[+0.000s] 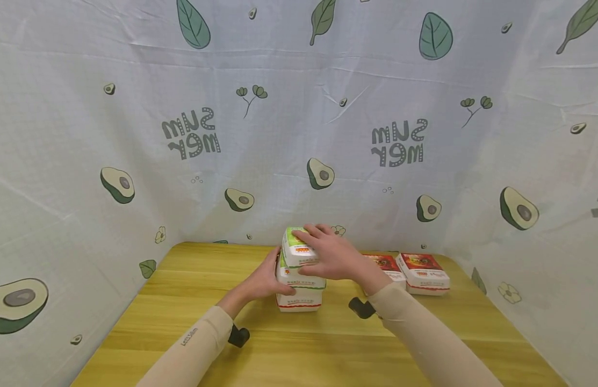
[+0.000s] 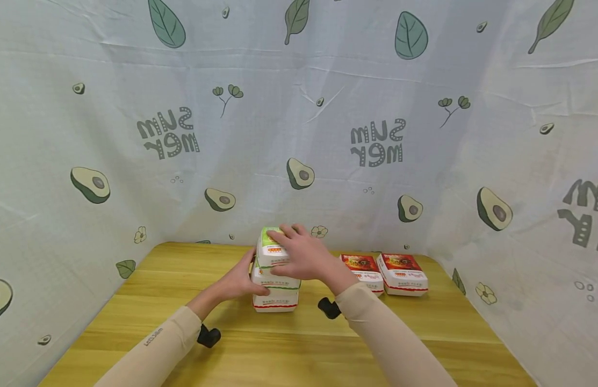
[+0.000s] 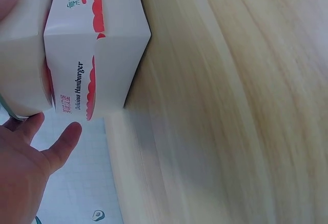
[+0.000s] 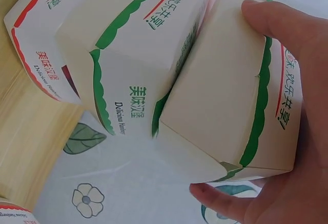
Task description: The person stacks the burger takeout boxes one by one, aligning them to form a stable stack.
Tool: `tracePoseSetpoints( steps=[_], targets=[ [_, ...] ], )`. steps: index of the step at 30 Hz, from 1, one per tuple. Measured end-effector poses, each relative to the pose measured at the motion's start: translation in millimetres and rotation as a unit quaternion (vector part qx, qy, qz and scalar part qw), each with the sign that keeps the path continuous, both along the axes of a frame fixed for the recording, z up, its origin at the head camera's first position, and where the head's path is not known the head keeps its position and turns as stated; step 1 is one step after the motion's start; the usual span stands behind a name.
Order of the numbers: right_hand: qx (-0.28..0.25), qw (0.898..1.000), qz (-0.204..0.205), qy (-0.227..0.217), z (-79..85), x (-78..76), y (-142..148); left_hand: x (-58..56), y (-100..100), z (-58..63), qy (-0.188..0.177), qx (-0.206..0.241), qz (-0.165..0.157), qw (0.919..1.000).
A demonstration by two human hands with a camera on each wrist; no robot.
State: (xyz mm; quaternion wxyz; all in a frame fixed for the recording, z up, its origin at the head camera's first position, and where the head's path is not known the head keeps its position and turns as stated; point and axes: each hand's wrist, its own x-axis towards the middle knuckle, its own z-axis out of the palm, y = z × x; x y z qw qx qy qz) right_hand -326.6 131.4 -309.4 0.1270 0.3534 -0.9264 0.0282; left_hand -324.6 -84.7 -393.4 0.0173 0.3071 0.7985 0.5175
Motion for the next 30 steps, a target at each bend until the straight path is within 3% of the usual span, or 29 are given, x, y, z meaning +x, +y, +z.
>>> tracePoseSetpoints(
  steps=[9, 18, 22, 27, 30],
  targets=[
    [0.0, 1.0, -0.008, -0.022, -0.7, -0.4, -2.4, 0.6, -0.4, -0.7, 0.002, 0.017, -0.007, 0.9998],
    [-0.008, 0.999, -0.009, -0.05, -0.5, 0.2, -1.2, -5.3, -4.7, -14.1, 0.035, 0.003, -0.025, 0.9991],
    [-0.007, 0.999, -0.01, -0.045, -1.3, 0.0, -1.0, -4.2, -4.3, -17.7, 0.032, -0.002, -0.032, 0.999],
    [-0.006, 0.999, -0.011, -0.042, -1.7, 0.1, -1.5, -5.6, -3.6, -23.4, 0.021, -0.007, -0.019, 0.9996],
    [-0.006, 0.999, -0.013, -0.043, -1.0, 0.9, -1.8, -12.6, -3.4, -32.4, 0.025, -0.016, -0.005, 0.9995]
  ],
)
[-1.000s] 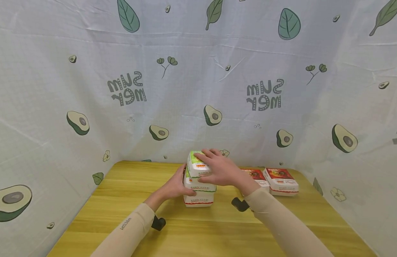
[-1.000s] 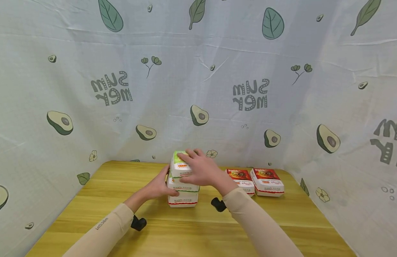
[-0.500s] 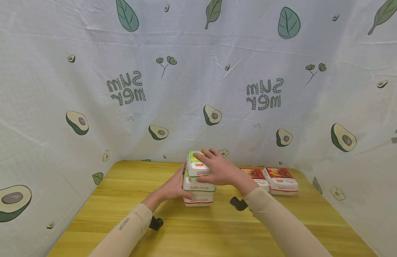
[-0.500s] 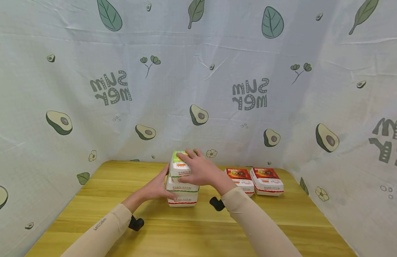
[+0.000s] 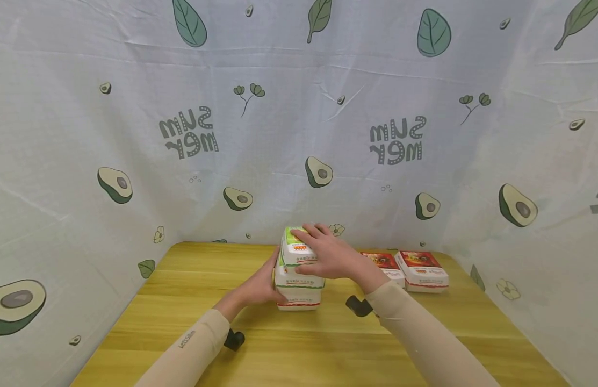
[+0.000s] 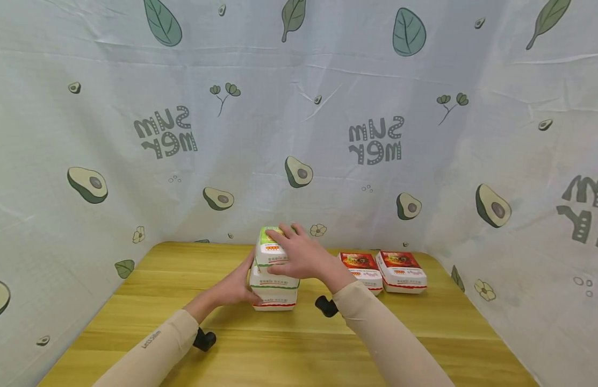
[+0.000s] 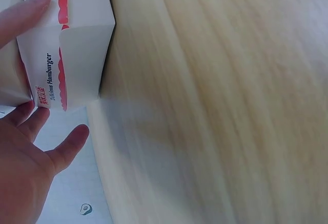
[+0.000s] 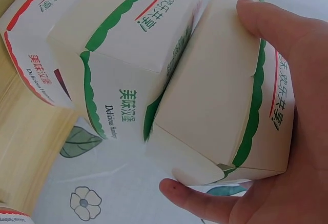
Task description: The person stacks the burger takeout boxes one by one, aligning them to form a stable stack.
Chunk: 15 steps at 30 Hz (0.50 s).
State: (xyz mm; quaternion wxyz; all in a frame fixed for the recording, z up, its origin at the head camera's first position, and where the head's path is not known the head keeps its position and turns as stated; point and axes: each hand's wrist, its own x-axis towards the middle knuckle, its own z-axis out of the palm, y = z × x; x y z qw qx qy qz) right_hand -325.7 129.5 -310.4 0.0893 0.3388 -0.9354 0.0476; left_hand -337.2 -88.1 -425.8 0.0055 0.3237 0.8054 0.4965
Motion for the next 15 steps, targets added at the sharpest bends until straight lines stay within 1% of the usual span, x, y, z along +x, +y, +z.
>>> tracePoseSetpoints(
  steps=[3, 4, 6, 8, 12, 15],
  targets=[
    [0.003, 1.0, -0.002, 0.0, 1.2, 0.7, -1.0, -7.7, -0.5, -8.2, 0.009, -0.011, 0.01, 0.9998],
    [0.004, 1.0, -0.002, 0.001, 1.5, 1.0, -1.4, -9.0, -0.8, -9.9, 0.011, -0.016, 0.013, 0.9997],
    [0.006, 1.0, -0.002, 0.002, 1.7, 1.3, -2.1, -8.7, -0.9, -9.6, 0.011, -0.013, 0.013, 0.9998],
    [0.008, 1.0, -0.002, 0.003, 1.5, 1.3, -2.4, -6.4, -1.0, -7.2, 0.009, -0.001, 0.003, 1.0],
    [0.006, 1.0, -0.003, -0.001, 1.6, 2.2, -2.5, -0.8, -1.3, -1.0, -0.015, 0.033, -0.031, 0.9989],
    [0.002, 1.0, -0.004, -0.002, 1.9, 2.6, -2.1, 2.5, -1.5, 2.3, -0.032, 0.042, -0.042, 0.9977]
  ],
)
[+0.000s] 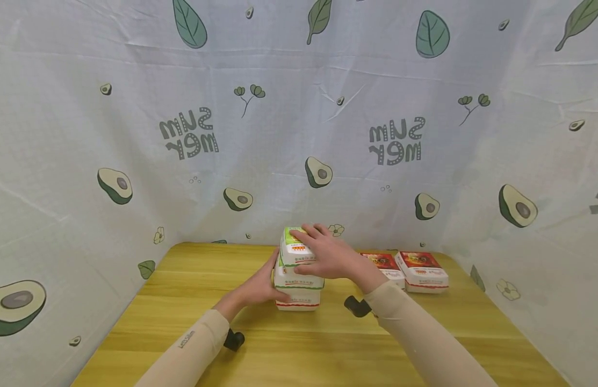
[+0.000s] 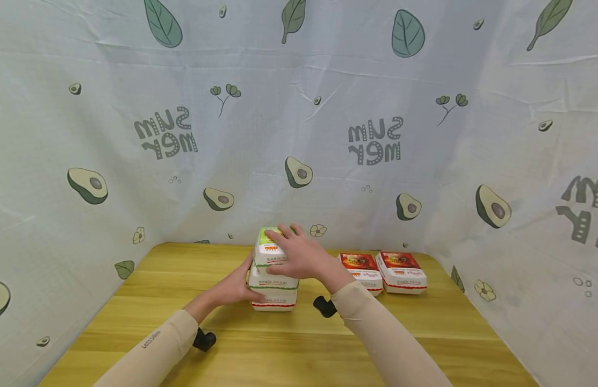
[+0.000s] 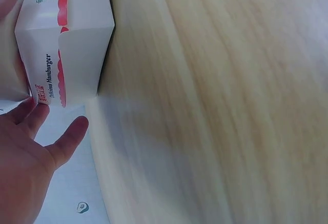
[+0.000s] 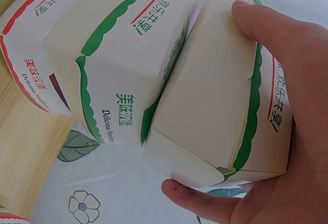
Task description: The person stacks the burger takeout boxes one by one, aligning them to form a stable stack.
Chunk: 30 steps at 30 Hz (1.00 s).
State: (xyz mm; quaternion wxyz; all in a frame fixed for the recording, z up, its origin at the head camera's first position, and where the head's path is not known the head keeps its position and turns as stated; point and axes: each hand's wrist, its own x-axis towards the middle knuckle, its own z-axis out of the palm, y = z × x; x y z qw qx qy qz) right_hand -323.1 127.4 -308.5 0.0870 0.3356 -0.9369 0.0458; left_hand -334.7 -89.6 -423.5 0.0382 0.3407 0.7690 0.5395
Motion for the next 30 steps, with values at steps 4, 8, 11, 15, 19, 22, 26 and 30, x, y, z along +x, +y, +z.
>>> tracePoseSetpoints(
  steps=[4, 8, 11, 15, 19, 22, 26, 30],
  targets=[
    [-0.003, 1.0, 0.002, 0.005, 0.1, -0.4, 0.3, 1.9, 0.5, 1.8, -0.001, 0.0, 0.001, 1.0],
    [-0.009, 1.0, 0.003, 0.009, 0.5, -0.5, 0.0, 1.1, 0.5, 0.7, 0.008, -0.002, 0.004, 1.0],
    [-0.01, 1.0, 0.003, 0.012, 0.6, -0.4, -0.5, 1.7, 0.3, 1.5, 0.012, -0.004, 0.008, 0.9999],
    [-0.008, 1.0, 0.0, 0.012, 0.1, -0.7, -1.3, 4.8, -0.1, 4.6, 0.009, -0.011, 0.013, 0.9998],
    [-0.007, 1.0, -0.002, 0.013, -0.9, -1.6, -1.6, 9.3, -0.5, 9.0, 0.008, -0.024, 0.021, 0.9994],
    [-0.006, 1.0, -0.003, 0.014, -1.2, -1.8, -1.8, 10.6, -0.7, 10.6, 0.004, -0.027, 0.023, 0.9994],
    [-0.005, 1.0, -0.003, 0.015, -0.7, -1.3, -2.3, 10.2, -0.9, 10.3, -0.002, -0.027, 0.023, 0.9994],
    [-0.005, 1.0, -0.005, 0.016, -0.5, -0.9, -2.6, 8.6, -0.8, 8.7, -0.009, -0.028, 0.027, 0.9992]
  ],
)
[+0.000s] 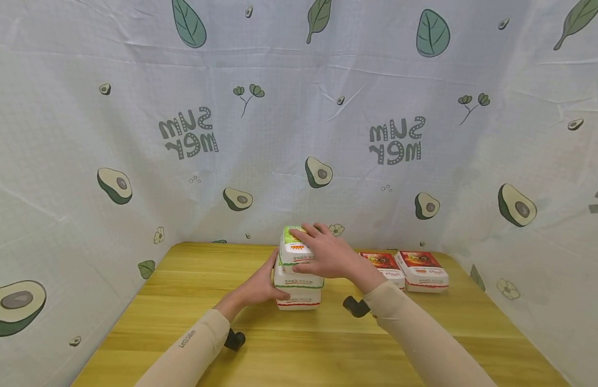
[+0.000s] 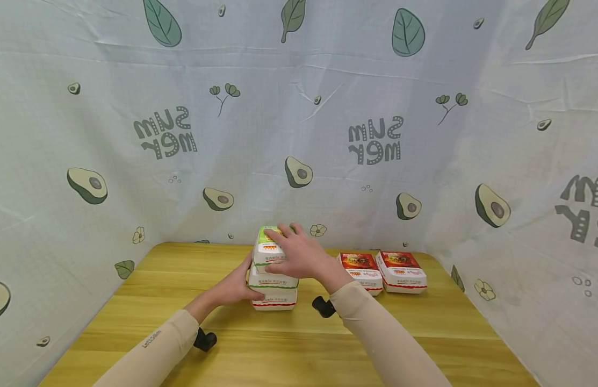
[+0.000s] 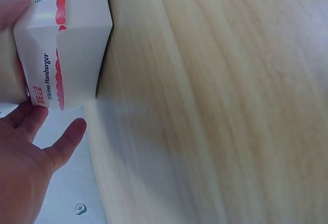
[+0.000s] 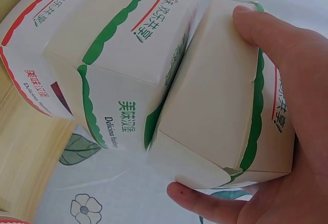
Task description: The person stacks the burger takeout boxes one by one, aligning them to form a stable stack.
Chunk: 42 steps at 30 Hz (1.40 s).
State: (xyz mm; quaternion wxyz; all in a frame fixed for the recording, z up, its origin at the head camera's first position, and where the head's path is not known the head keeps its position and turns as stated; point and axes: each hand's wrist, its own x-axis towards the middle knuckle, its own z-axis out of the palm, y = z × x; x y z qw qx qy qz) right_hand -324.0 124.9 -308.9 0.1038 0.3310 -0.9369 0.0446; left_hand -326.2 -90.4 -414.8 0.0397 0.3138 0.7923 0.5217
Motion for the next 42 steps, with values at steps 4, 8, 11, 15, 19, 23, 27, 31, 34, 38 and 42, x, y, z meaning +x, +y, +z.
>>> tracePoseSetpoints(
  steps=[4, 8, 11, 15, 19, 23, 27, 31, 34, 38, 42],
  targets=[
    [-0.001, 1.0, -0.001, 0.003, 0.2, 0.5, 0.4, -5.3, -0.1, -5.4, -0.003, 0.003, 0.004, 1.0],
    [0.002, 1.0, 0.001, 0.006, 0.2, 1.0, 0.2, -10.3, -0.7, -11.5, -0.002, 0.0, 0.013, 0.9999],
    [0.002, 1.0, 0.0, 0.006, -0.2, 1.2, 0.0, -11.4, -1.1, -13.2, -0.002, 0.0, 0.015, 0.9999],
    [-0.003, 1.0, -0.002, 0.004, -0.9, 1.1, 0.3, -9.3, 0.0, -10.3, 0.003, 0.018, 0.001, 0.9998],
    [-0.001, 1.0, -0.003, 0.004, -1.7, 0.0, 0.1, -6.8, 0.5, -6.8, 0.015, 0.038, -0.007, 0.9991],
    [0.003, 1.0, -0.006, 0.002, -1.9, -0.6, 0.1, -5.0, 1.4, -4.8, 0.014, 0.05, 0.005, 0.9986],
    [0.0, 1.0, -0.008, -0.003, -1.3, -0.3, 0.7, -3.1, 3.3, -3.9, 0.005, 0.052, 0.023, 0.9984],
    [0.003, 1.0, -0.002, -0.012, 0.2, -0.2, 1.7, -1.8, 3.8, -3.0, 0.008, 0.05, 0.028, 0.9983],
    [0.008, 1.0, 0.005, -0.029, 3.2, -0.3, 3.2, -1.4, 4.0, -1.9, 0.01, 0.055, 0.025, 0.9981],
    [0.006, 0.998, 0.018, -0.059, 7.6, -0.9, 4.9, -0.7, 4.5, 0.6, 0.01, 0.06, 0.019, 0.9979],
    [0.006, 0.997, 0.02, -0.07, 9.2, -1.5, 4.6, 1.5, 4.4, 3.6, 0.006, 0.055, 0.021, 0.9983]
  ],
)
